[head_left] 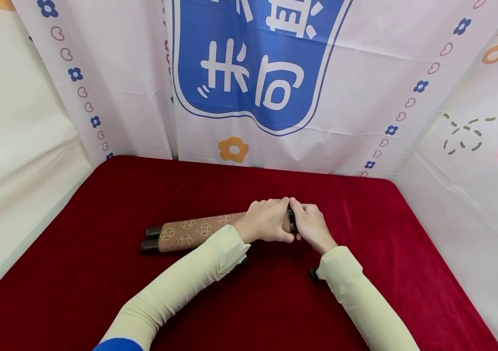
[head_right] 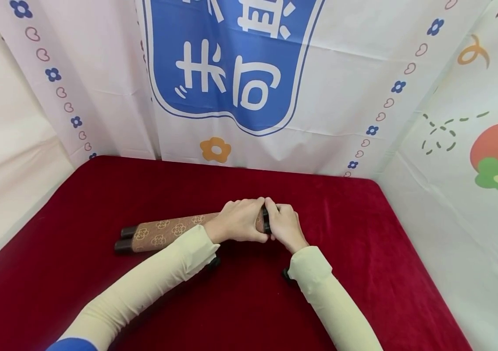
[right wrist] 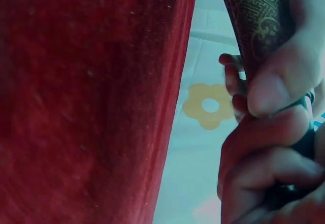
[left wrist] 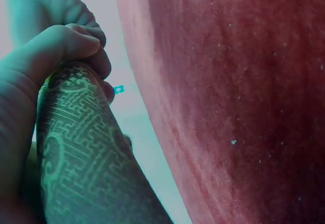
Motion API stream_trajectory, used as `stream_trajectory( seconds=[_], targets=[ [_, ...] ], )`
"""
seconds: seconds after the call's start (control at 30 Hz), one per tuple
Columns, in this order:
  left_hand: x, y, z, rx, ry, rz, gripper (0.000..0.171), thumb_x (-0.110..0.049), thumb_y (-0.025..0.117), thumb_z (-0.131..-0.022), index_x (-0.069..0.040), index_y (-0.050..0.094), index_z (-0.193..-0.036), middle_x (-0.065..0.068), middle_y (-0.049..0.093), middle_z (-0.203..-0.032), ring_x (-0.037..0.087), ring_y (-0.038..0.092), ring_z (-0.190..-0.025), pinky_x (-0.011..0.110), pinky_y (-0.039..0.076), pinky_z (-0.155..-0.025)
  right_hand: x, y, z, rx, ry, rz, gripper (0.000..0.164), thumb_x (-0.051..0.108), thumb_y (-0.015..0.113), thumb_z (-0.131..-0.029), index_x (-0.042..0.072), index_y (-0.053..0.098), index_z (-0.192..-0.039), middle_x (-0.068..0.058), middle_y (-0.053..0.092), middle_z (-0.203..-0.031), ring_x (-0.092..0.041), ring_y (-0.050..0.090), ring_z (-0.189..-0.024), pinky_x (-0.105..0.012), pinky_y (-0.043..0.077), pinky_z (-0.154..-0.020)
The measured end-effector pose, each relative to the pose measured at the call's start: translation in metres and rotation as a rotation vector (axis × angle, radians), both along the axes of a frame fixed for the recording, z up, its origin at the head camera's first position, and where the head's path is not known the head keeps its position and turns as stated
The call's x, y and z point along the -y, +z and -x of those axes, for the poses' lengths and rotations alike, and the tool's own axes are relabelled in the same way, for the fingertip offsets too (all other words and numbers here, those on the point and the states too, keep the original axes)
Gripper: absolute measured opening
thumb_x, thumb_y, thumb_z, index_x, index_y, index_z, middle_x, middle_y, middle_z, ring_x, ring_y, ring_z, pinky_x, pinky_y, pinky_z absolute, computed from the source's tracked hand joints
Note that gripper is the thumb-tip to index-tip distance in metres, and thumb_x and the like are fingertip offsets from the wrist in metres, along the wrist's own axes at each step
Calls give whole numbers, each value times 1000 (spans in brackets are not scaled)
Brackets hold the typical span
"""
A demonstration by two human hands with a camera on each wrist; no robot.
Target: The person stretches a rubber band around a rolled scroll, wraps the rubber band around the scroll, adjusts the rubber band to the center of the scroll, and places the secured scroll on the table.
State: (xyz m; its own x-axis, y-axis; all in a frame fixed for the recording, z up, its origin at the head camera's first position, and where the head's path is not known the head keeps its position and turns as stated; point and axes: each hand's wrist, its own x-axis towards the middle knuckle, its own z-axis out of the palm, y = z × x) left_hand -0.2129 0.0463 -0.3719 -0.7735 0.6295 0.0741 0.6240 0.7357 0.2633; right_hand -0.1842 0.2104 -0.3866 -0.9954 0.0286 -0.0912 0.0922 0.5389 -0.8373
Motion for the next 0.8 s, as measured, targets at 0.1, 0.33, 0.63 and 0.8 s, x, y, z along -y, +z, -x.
stream_trajectory(
  seconds=[0.1, 0.33, 0.63, 0.8],
  targets=[
    [0, -3, 0, -22, -4, 31, 58, -56, 81, -80, -18, 62, -119, -6, 68, -98, 15, 69, -86, 40, 57, -71, 0, -3, 0, -12, -24, -24, 64, 57, 37, -110, 10, 71, -83, -4, 59, -55, -28, 59, -48, -31, 45, -49],
    [26, -12, 2, -29, 40, 102, 56, -58, 80, -76, -18, 63, -111, -4, 67, -90, 17, 66, -76, 42, 53, -64, -5, -6, 4, -20, -32, -91, 61, 53, 37, -110, 10, 64, -76, -4, 54, -51, -23, 58, -44, -32, 47, -49],
    [18, -1, -13, -188, 35, 141, 101, -72, 79, -77, -8, 51, -150, 7, 65, -137, 25, 69, -114, 45, 62, -82, -5, -2, 4, -23, -25, -95, 64, 57, 35, -110, 10, 62, -75, -2, 54, -50, -21, 56, -44, -33, 47, -49],
    [-3, -2, -16, -209, 39, 134, 93, -71, 78, -81, -10, 51, -146, 2, 68, -126, 22, 70, -108, 41, 61, -79, -6, 7, -1, -37, 8, -115, 67, 55, 35, -111, 8, 65, -74, -3, 58, -51, -21, 58, -46, -33, 49, -51]
  ],
)
